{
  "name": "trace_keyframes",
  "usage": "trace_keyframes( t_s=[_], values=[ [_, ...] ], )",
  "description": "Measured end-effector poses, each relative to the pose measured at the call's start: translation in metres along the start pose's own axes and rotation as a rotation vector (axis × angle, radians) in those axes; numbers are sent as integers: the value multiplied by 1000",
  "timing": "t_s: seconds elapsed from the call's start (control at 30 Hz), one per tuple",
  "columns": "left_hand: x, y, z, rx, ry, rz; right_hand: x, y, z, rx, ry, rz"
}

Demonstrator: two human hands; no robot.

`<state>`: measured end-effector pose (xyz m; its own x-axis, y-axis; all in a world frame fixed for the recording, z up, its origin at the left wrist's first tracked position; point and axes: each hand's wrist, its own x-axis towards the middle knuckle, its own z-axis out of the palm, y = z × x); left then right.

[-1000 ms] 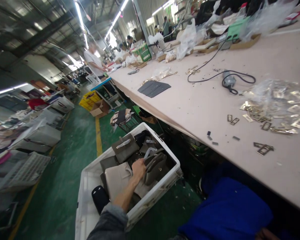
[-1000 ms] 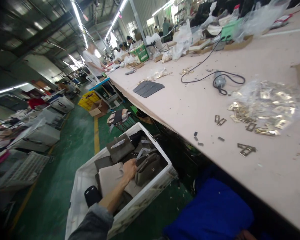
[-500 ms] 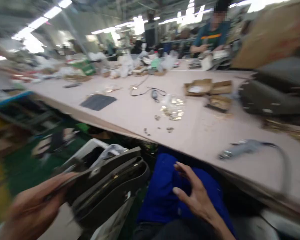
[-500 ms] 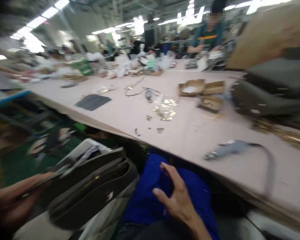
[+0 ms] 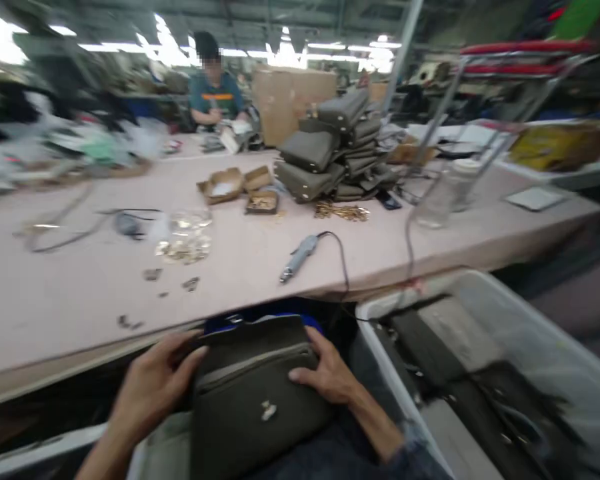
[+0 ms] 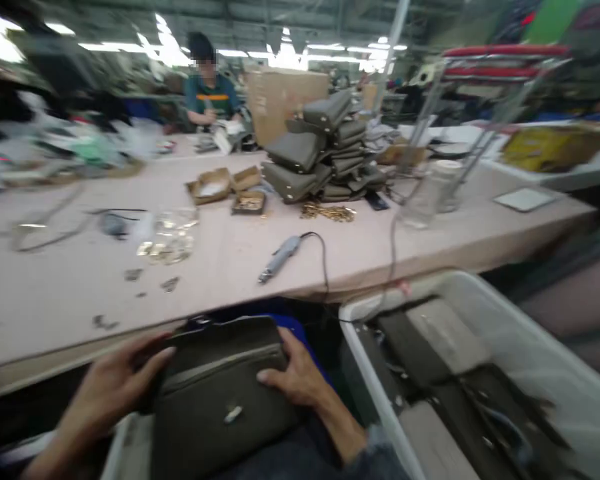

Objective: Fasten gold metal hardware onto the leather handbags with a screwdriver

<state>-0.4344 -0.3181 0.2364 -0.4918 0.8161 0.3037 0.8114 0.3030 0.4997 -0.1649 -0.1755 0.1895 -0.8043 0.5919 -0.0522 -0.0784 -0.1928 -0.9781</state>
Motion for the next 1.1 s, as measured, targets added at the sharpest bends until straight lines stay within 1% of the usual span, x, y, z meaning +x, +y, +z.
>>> trace_keyframes(
  t_s=[0.03,0.07,0.13,0.17,0.2,0.3,0.33,0.37,0.4,0.47,0.57,0.63,0.7,0.77,0.8,0.83,0.87,0.9,0.97,1.03,1.1],
  values=[
    [1,5,-14,-12,35,-13,-6,4,-7,-3,35,21],
    [3,14,-24,-54,84,-45,-9,8,-13,-13,38,45],
    [11,35,-31,-214,193,-170,-9,14,-18,-39,36,68],
    [15,45,-30,-330,220,-277,-7,15,-18,-54,29,73],
    [18,55,-27,-447,186,-365,-5,16,-16,-70,27,78],
    [21,73,-14,-819,-4,-586,-1,15,-10,-110,24,107],
    [21,76,-9,-939,-46,-645,0,14,-9,-116,19,119],
    [20,78,-3,-1049,-56,-689,1,13,-8,-117,10,127],
    [18,79,2,-1143,-46,-718,2,13,-7,-112,2,127],
    [15,79,12,-1269,18,-740,8,13,-6,-96,-8,105],
    [9,77,31,-1354,131,-751,23,20,-8,-111,-3,75],
    [3,73,45,-1368,186,-748,34,25,-15,-260,29,98],
    [-5,69,60,-1361,200,-748,44,24,-26,-572,70,132],
    [-14,64,74,-1352,172,-757,54,11,-37,-909,76,111],
    [-18,63,80,-1343,154,-762,61,0,-39,-1021,68,61],
    [-22,61,85,-1326,142,-766,70,-13,-38,-1073,56,-13],
    [-24,61,89,-1296,137,-771,82,-28,-33,-1069,47,-107],
    [-26,61,92,-1256,138,-778,96,-43,-22,-1019,41,-206],
    [-27,61,96,-1180,136,-780,132,-65,11,-885,-6,-364],
    [-26,62,99,-1150,122,-777,173,-72,52,-848,-84,-415],
    [-25,61,101,-1163,110,-770,213,-65,90,-929,-178,-416]
  ],
)
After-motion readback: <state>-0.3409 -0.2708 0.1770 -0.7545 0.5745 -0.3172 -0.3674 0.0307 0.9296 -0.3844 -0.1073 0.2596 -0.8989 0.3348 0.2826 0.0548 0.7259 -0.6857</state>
